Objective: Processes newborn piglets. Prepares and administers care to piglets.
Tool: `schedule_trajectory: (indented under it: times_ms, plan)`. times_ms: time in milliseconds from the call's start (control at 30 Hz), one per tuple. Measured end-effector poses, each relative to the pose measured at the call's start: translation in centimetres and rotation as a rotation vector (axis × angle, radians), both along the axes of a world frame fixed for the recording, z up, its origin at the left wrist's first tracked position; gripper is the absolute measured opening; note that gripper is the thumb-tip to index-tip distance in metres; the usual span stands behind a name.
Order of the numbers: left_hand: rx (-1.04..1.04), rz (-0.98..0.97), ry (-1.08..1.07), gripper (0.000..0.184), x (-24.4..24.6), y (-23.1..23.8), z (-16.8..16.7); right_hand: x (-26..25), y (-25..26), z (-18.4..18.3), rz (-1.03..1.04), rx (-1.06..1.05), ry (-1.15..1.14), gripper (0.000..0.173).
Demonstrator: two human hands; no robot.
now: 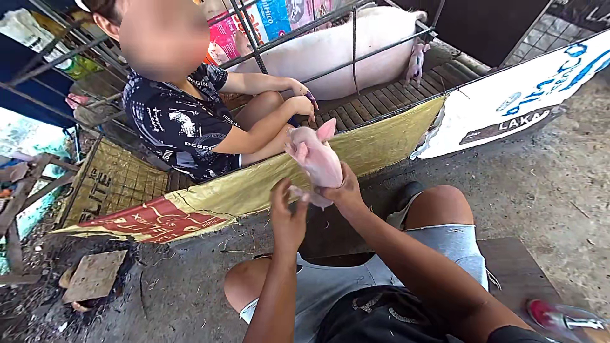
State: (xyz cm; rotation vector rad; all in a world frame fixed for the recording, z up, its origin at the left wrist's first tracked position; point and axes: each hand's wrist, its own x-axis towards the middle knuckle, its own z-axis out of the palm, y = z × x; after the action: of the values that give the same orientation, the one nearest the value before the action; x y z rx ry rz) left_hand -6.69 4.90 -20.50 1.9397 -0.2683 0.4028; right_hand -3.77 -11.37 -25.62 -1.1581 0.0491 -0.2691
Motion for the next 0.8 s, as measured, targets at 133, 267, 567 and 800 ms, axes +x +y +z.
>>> schedule_trajectory:
  times_ms: [133,267,567,800]
  plan:
    - [-0.195,-0.042,0.186,0.093,2.3,-4.1,3.7,-1.5,2.4,-0.2,-0.21,-0.373,-0.08,0.089]
    - [-0.366,0.146,0.123,0.095,2.8,-6.0,5.4,-1.2,4.4,-2.3,-0.494,-0.674,-0.272,0.09]
    - [-0.39,0.215,-0.362,0.114,0.4,-5.6,6.9,2.0,4.5,0.8,-0.765,-0.814,-0.752,0.046]
    - [-0.528,0.362,-0.375,0.097,0.6,-4.6,6.0,1.5,5.9,0.3,-0.7,-0.842,-0.77,0.046]
